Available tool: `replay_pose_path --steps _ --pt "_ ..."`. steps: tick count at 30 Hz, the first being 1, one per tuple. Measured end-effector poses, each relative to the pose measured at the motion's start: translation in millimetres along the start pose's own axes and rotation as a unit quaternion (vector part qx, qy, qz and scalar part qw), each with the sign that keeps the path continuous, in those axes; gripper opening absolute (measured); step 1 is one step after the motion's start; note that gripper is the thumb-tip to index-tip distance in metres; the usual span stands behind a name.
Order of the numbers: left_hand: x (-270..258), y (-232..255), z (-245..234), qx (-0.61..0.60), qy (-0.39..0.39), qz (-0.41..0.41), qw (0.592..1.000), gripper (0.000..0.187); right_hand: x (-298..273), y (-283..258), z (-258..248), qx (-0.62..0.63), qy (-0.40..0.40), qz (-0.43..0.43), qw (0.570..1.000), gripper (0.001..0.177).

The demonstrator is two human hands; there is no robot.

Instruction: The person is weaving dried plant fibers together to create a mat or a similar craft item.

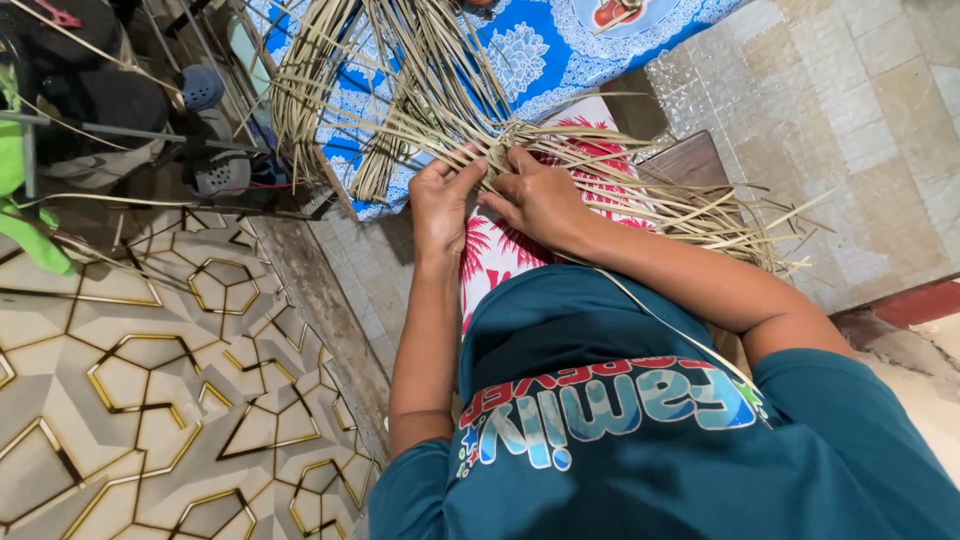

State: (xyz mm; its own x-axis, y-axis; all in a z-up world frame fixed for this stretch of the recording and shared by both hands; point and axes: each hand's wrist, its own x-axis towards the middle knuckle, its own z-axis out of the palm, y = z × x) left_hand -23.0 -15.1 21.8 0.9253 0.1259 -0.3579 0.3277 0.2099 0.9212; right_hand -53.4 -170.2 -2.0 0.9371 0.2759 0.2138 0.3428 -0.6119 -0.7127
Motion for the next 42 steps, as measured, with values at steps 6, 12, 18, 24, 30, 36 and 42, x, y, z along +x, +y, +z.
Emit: replay_pose_path --steps 6,12,18,24,30,36,42 --pt "-4.5 4.1 13.9 0.052 -0.003 0.029 0.998 0.025 0.7 4.8 5.2 -0.026 -0.013 -0.025 0.999 0.027" --pt "0.7 4.9 11.6 0.126 0.027 0.075 0.989 0.021 30.8 -15.7 -82.5 0.033 -0.104 -0.042 0.993 0.025" --pt "-2.1 11.4 16.4 0.177 -0.027 0.13 0.975 0.01 94.9 42.1 -96.1 -0.027 -0.161 -0.132 0.978 0.027" --pt "-1.7 11.2 11.1 0.194 -0.026 0.156 0.968 0.007 113.8 46.6 -91.9 0.014 -0.285 -0.108 0.952 0.018" --pt "-7.1 18.6 20.9 0.184 -0.043 0.138 0.972 0.005 116.3 48.3 -82.6 -0.107 -0.232 -0.192 0.948 0.009" --pt "-3.3 10.8 27.1 0.172 0.015 0.119 0.978 0.017 119.9 34.2 -79.2 -0.199 -0.232 -0.208 0.929 0.013" --pt "-0.4 11.5 23.9 0.198 0.024 0.159 0.967 0.017 119.9 44.1 -80.1 -0.271 -0.194 -0.27 0.903 0.003"
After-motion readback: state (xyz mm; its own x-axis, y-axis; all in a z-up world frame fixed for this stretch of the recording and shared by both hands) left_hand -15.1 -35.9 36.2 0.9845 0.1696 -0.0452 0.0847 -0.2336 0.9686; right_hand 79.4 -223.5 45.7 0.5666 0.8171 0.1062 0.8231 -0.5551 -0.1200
